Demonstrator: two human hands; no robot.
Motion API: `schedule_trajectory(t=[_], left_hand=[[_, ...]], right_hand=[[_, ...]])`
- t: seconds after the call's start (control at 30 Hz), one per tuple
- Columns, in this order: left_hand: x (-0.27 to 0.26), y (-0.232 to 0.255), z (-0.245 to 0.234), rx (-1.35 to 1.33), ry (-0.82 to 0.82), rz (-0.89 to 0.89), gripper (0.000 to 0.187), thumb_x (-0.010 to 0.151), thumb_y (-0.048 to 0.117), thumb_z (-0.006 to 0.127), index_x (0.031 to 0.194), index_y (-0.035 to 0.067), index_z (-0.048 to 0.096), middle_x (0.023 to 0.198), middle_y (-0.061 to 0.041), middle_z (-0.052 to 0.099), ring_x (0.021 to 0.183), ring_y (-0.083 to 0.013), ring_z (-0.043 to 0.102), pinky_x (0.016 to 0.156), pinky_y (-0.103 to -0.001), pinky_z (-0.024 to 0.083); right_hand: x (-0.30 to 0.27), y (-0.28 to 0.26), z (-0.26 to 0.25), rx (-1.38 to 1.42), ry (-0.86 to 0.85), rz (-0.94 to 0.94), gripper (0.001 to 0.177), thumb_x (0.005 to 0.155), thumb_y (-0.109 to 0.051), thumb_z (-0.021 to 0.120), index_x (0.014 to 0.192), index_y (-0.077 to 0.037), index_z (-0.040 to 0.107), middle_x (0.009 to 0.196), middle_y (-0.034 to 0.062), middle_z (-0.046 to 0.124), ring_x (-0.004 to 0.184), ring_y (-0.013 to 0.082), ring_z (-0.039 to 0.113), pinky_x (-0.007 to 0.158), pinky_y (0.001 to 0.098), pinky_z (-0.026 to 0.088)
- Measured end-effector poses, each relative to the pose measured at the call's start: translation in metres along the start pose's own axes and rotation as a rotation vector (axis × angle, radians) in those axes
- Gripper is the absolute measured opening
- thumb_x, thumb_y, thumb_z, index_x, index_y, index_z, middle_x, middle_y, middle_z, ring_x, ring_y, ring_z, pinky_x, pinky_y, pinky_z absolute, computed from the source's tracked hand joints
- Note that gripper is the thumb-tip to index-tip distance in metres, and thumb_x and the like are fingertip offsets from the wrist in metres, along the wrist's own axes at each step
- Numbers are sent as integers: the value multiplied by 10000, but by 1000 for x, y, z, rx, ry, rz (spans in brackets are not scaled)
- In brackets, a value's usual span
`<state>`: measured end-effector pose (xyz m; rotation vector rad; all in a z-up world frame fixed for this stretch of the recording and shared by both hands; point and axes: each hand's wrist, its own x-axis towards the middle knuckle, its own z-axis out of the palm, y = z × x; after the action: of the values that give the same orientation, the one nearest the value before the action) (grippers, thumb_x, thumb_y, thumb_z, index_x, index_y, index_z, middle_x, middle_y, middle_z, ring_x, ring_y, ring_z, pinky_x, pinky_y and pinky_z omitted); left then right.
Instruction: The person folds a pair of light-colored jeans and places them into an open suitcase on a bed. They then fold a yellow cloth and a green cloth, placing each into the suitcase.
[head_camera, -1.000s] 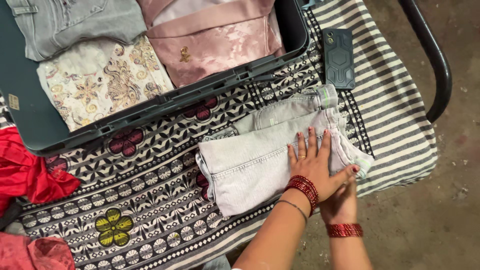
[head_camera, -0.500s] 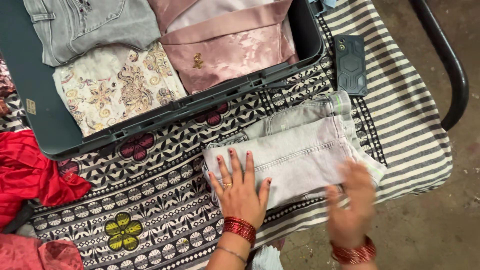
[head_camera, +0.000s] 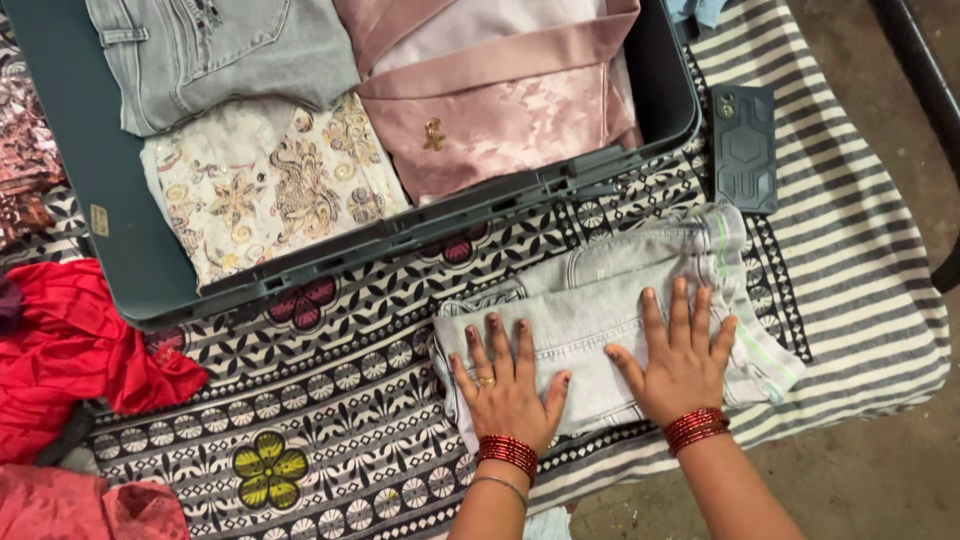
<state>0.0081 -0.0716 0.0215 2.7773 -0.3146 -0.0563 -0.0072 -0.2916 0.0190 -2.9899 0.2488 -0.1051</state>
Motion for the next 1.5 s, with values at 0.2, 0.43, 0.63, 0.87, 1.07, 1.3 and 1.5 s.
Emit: schedule_trajectory(t=[0.2,0.43,0.63,0.87,1.07,1.3,1.5], left_hand=[[0,0,9,15,23,-17,796,917,598,463,1582,187,316,1696,-143,121,1550,-398,62,1192,-624,-18],[0,1,16,13,-24,-42,803,880,582,484,1562,191,326,1686,-134,123,1536,-401,81,1180,-633,-13],[-3,-1,23,8,-35,-50,816,872,585,482,1569,195,310,1682,-135,126,1532,-392,83,1179,-633,-15],[-4,-2,29,45,-65,-51,820,876,585,427,1582,207,250,1687,-118,59,1539,-356,9,1175,-618,-47],[-1,1,23,38,-84,-68,816,874,584,444,1572,197,272,1687,-117,76,1543,-365,17,1182,-620,-42],[-1,3,14,-10,-40,-61,799,887,570,505,1568,182,350,1688,-135,168,1551,-376,96,1199,-618,-4],[-2,3,9,-47,6,-39,807,892,571,537,1577,181,364,1679,-145,209,1551,-380,126,1206,-628,21]], right_hand=[[-6,3,14,2,9,18,878,899,-701,442,1604,-193,319,1692,197,218,1580,420,124,1198,719,48],[-4,2,14,14,6,30,875,883,-691,465,1591,-195,331,1676,199,237,1567,424,140,1194,719,46],[-5,3,16,15,-8,42,881,877,-699,470,1589,-199,331,1672,198,237,1566,421,129,1195,713,31],[-6,5,18,13,-39,44,875,894,-703,442,1603,-210,296,1680,193,202,1565,421,102,1191,702,9],[-4,4,15,8,-28,39,877,899,-705,439,1611,-215,289,1689,185,201,1569,418,105,1194,701,7],[-4,2,11,17,-16,36,878,906,-698,466,1609,-191,328,1699,183,209,1576,422,115,1202,703,21],[-4,-1,6,-11,12,7,879,915,-700,474,1615,-184,344,1705,185,231,1584,418,130,1209,707,47]])
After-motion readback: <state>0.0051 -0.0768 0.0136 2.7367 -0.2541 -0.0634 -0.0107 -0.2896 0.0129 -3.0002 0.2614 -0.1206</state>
